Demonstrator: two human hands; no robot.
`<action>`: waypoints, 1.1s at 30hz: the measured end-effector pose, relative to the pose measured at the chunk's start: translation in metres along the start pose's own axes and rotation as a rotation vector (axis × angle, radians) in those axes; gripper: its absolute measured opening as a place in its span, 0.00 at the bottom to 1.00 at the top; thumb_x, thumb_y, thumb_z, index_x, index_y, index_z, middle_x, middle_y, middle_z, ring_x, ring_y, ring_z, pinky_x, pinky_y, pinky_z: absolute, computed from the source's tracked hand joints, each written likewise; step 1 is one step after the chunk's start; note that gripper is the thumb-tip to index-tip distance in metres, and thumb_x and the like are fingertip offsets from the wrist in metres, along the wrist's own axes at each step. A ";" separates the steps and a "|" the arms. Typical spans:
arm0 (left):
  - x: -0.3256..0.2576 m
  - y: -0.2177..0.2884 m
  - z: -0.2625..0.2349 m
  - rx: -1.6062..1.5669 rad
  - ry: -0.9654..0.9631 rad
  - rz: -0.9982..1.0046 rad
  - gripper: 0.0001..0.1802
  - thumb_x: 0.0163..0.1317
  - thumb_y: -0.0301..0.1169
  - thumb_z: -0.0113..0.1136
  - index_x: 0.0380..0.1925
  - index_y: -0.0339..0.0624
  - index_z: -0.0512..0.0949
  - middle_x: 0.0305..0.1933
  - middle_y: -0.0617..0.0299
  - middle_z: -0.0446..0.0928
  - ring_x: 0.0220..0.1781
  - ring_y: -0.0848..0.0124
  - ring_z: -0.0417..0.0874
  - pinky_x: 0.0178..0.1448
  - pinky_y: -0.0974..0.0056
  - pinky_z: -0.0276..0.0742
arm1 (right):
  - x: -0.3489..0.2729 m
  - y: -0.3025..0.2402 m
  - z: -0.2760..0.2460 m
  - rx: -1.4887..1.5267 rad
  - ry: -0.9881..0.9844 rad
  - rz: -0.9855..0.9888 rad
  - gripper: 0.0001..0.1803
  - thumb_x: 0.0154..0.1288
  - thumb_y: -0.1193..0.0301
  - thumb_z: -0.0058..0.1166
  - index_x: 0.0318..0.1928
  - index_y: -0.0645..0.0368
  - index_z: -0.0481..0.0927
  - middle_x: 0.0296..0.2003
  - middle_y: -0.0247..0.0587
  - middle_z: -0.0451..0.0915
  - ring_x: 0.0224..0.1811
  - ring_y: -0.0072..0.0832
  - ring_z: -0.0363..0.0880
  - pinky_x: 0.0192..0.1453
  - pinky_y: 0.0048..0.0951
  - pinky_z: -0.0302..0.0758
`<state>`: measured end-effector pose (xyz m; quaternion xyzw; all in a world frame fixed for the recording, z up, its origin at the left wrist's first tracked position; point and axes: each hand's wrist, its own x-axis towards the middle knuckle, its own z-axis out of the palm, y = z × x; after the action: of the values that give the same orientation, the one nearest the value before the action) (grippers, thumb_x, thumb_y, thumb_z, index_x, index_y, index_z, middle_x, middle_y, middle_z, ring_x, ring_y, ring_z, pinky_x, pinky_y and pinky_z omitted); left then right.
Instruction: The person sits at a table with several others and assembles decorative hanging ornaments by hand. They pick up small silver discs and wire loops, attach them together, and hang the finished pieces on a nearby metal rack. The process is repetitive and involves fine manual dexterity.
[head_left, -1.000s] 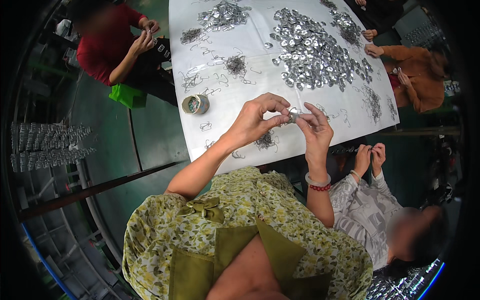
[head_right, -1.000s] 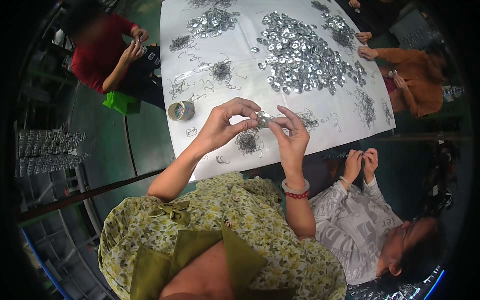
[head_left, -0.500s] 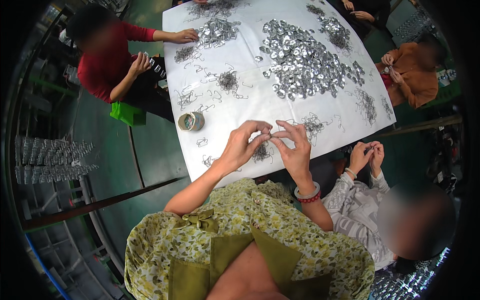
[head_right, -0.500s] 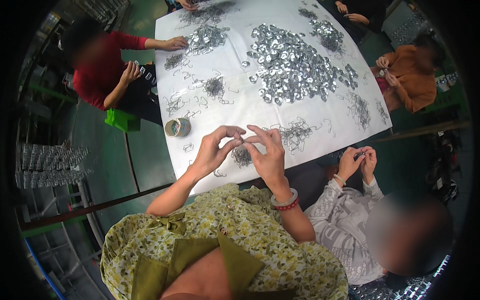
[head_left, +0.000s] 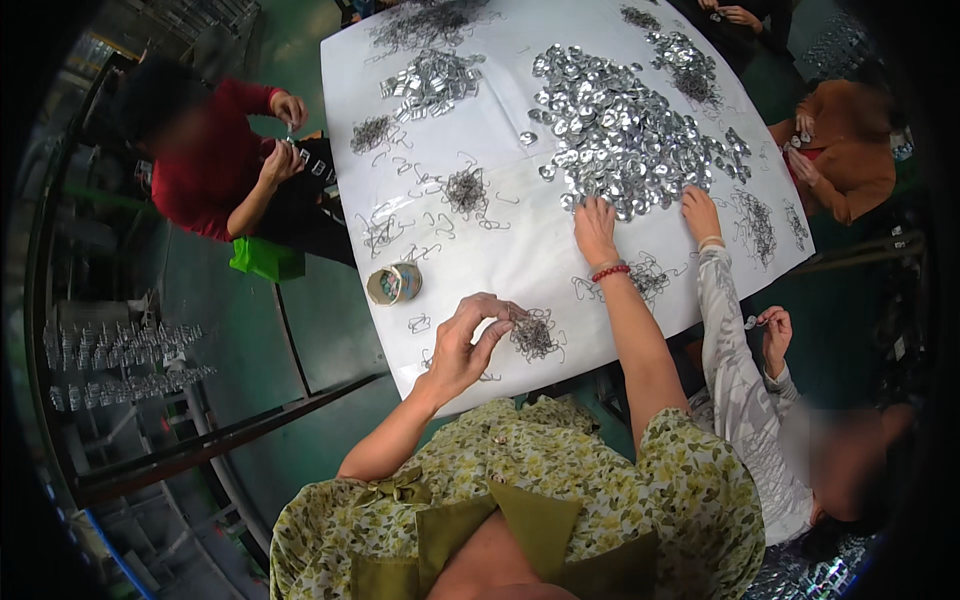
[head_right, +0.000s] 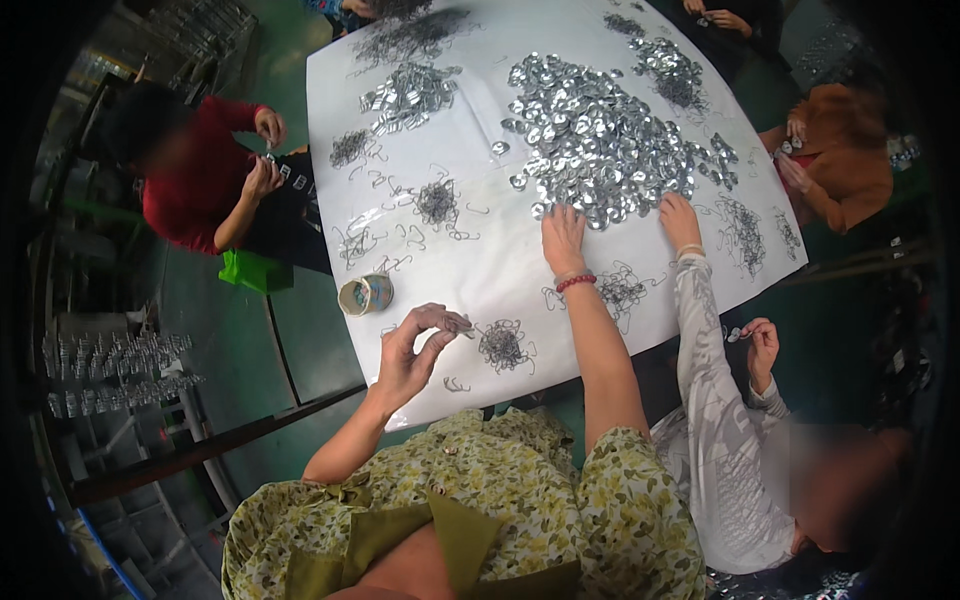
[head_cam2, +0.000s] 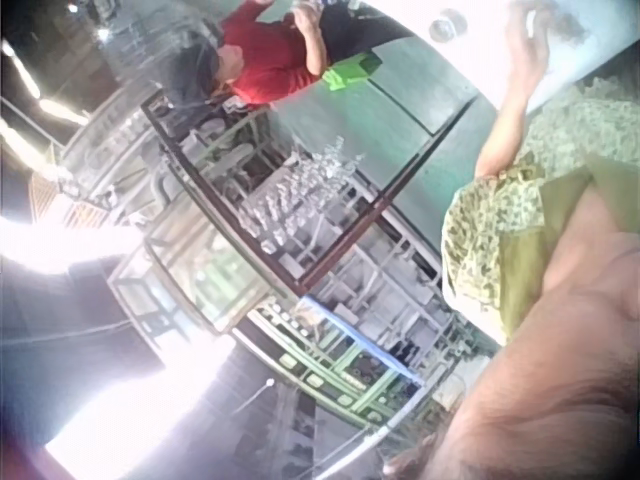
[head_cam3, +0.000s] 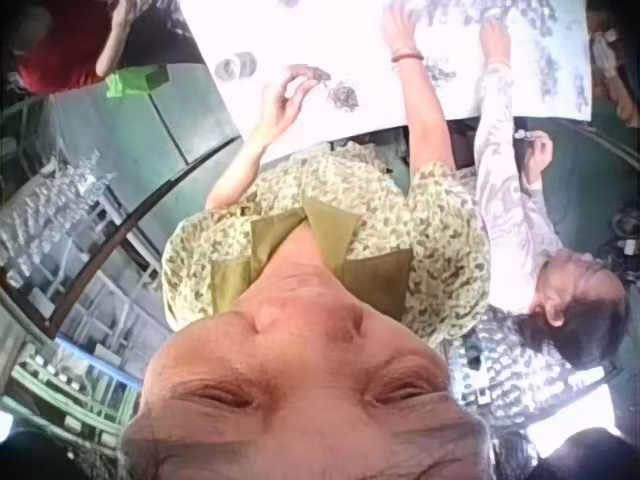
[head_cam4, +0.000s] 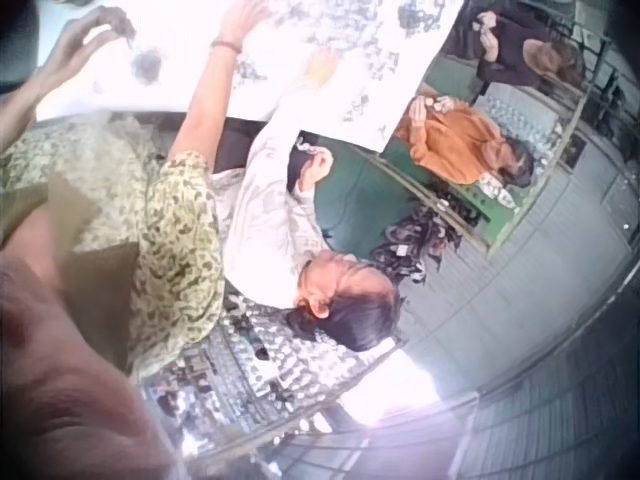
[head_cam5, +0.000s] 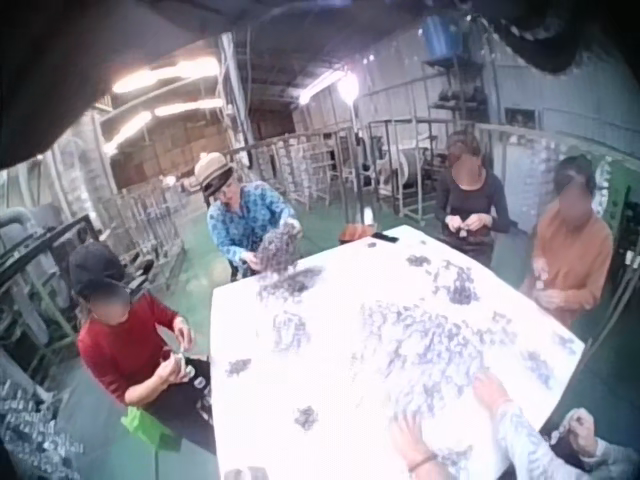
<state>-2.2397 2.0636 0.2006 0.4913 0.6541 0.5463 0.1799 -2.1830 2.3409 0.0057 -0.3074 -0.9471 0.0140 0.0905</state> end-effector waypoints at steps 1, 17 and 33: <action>0.001 0.000 -0.001 0.006 0.010 0.001 0.07 0.55 0.18 0.58 0.34 0.37 0.73 0.37 0.56 0.80 0.42 0.61 0.79 0.47 0.62 0.73 | -0.001 0.002 0.007 0.021 -0.015 0.014 0.07 0.55 0.74 0.52 0.35 0.59 0.80 0.44 0.44 0.73 0.50 0.37 0.66 0.54 0.42 0.61; 0.027 -0.021 0.037 -0.098 -0.012 -0.040 0.06 0.58 0.23 0.58 0.36 0.38 0.75 0.35 0.59 0.80 0.38 0.63 0.81 0.43 0.63 0.73 | -0.028 0.000 0.004 1.498 -0.207 0.747 0.14 0.54 0.72 0.63 0.36 0.71 0.78 0.27 0.39 0.78 0.22 0.24 0.75 0.26 0.25 0.73; 0.026 -0.006 0.055 -0.055 -0.187 -0.021 0.05 0.61 0.26 0.53 0.36 0.38 0.71 0.30 0.55 0.80 0.36 0.57 0.80 0.46 0.58 0.71 | -0.116 -0.046 -0.197 1.605 -0.011 0.365 0.13 0.58 0.81 0.56 0.45 0.69 0.76 0.36 0.42 0.81 0.37 0.22 0.79 0.44 0.21 0.75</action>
<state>-2.2122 2.1156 0.1844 0.5282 0.6242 0.5139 0.2594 -2.0822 2.2304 0.1847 -0.2982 -0.5845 0.7029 0.2746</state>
